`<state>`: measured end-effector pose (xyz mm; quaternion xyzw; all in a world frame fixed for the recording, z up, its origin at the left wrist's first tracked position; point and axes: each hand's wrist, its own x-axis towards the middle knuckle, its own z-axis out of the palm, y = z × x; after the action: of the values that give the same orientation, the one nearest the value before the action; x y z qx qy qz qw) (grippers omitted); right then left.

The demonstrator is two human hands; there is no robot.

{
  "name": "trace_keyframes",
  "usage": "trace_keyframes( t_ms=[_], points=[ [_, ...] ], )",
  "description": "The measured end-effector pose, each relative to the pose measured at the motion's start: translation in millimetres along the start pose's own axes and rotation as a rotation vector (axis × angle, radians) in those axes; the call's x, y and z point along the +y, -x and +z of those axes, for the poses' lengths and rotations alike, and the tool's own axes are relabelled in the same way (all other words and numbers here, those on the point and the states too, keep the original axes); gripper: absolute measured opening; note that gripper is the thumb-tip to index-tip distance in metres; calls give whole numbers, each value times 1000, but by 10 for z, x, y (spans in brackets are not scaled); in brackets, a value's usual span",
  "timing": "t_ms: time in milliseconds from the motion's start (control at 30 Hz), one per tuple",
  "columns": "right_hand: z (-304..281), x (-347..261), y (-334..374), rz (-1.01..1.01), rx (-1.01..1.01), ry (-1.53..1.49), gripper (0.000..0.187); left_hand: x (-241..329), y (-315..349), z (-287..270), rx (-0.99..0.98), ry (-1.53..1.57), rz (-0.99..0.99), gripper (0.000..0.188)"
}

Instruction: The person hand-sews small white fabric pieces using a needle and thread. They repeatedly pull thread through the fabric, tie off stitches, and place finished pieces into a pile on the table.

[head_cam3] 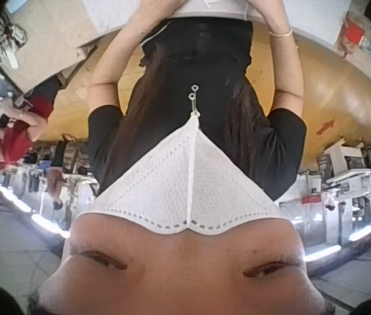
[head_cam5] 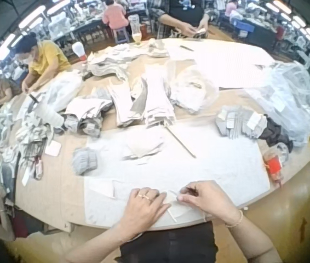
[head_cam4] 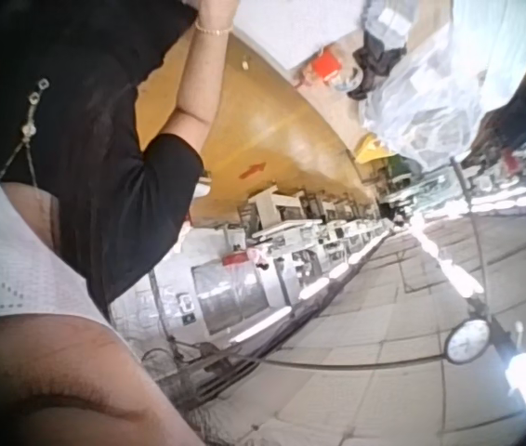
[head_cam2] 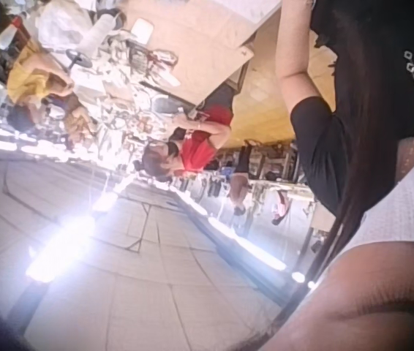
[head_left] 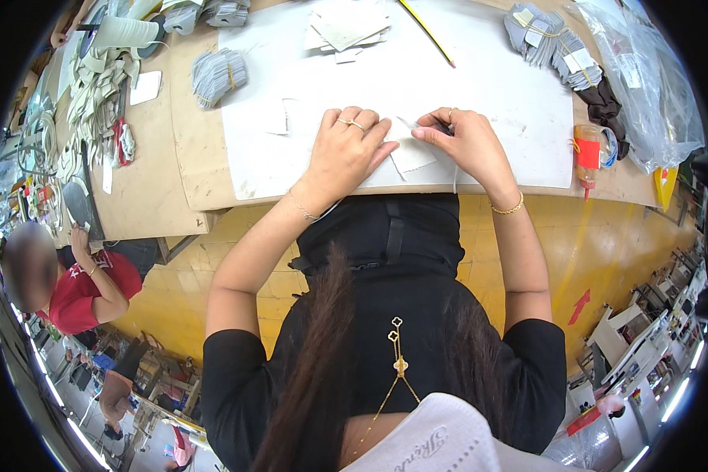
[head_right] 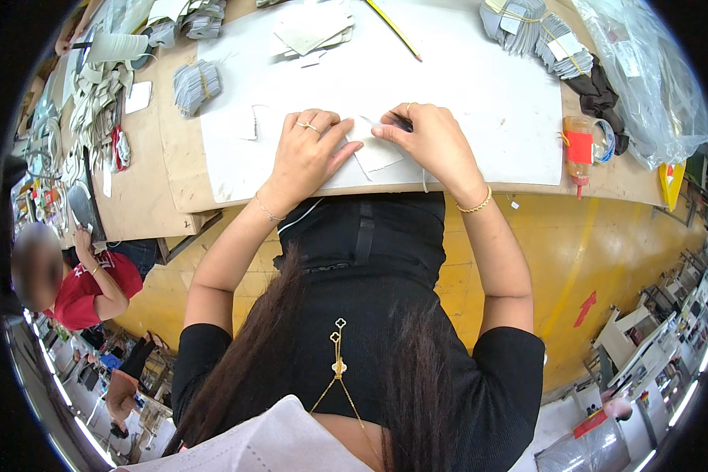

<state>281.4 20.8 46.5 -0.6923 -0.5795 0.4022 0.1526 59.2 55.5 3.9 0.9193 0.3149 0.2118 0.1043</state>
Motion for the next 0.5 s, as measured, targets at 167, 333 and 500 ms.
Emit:
trace_keyframes(
  t_ms=[167, 333, 500],
  points=[
    [168, 1, 136, -218, 215, 229, 23, 22, 46, 53, 13, -11, -27, 34],
    [314, 61, 340, -337, 353, 336, 24, -11, 45, 54, 22, 31, -58, 35],
    [342, 86, 325, -242, 358, 167, 26, -40, 52, 76, 64, 50, -57, 34]
  ],
)
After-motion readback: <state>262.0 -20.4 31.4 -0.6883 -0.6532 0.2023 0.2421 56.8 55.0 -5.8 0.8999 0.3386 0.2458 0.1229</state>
